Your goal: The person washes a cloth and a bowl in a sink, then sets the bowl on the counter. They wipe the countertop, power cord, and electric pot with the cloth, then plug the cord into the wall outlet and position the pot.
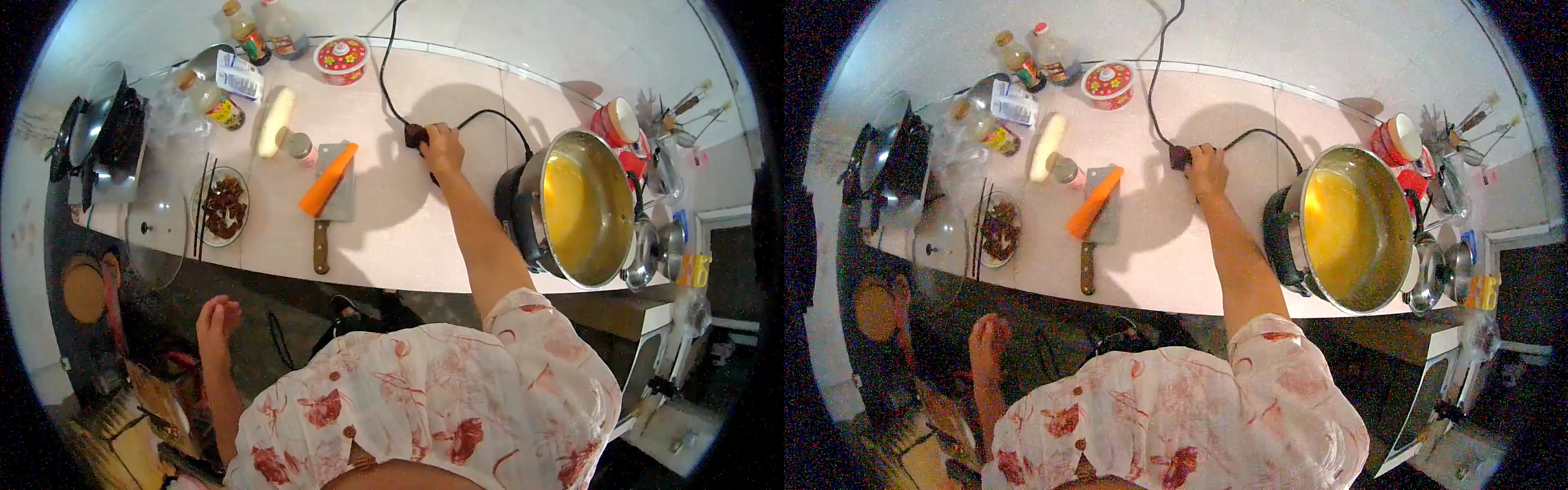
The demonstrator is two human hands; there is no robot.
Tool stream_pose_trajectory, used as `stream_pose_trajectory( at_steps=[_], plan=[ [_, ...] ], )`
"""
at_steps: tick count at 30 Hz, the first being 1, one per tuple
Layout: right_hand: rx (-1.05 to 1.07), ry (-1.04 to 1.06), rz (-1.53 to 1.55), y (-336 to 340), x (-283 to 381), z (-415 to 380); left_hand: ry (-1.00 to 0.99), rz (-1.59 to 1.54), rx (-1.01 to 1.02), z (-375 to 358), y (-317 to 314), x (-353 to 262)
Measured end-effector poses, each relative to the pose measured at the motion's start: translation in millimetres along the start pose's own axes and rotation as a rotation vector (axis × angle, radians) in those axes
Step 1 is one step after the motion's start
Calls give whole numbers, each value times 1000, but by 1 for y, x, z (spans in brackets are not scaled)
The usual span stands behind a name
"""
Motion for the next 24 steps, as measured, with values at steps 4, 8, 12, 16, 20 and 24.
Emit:
stream_pose_trajectory(
  at_steps=[4, 8, 12, 16, 20, 24],
  plan=[
    [-67, -30, 78, 21, 15, -6, -68, 203, 98, 19, -35, -37],
    [-196, -11, 169, 10, -2, -25, -119, 277, 398, 60, -120, -61],
    [-218, 30, 247, 20, -2, -41, 9, 300, 605, 110, -234, -77],
    [-224, -20, 355, 28, 0, -53, 57, 181, 540, 162, -331, -76],
    [-176, 19, 392, 28, -13, -57, 382, -175, 628, 205, -387, -83],
    [-245, -72, 291, 50, -8, -68, 239, -241, 698, 208, -397, -75]
  ],
)
Point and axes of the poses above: each hand's wrist, its own z-axis towards the middle knuckle, its own y-axis out of the back of the hand, x = y × z, the point moved 1 cm from there along z, towards the middle knuckle, and after that the axes turned 13 degrees about y, right-handed, at the moved point
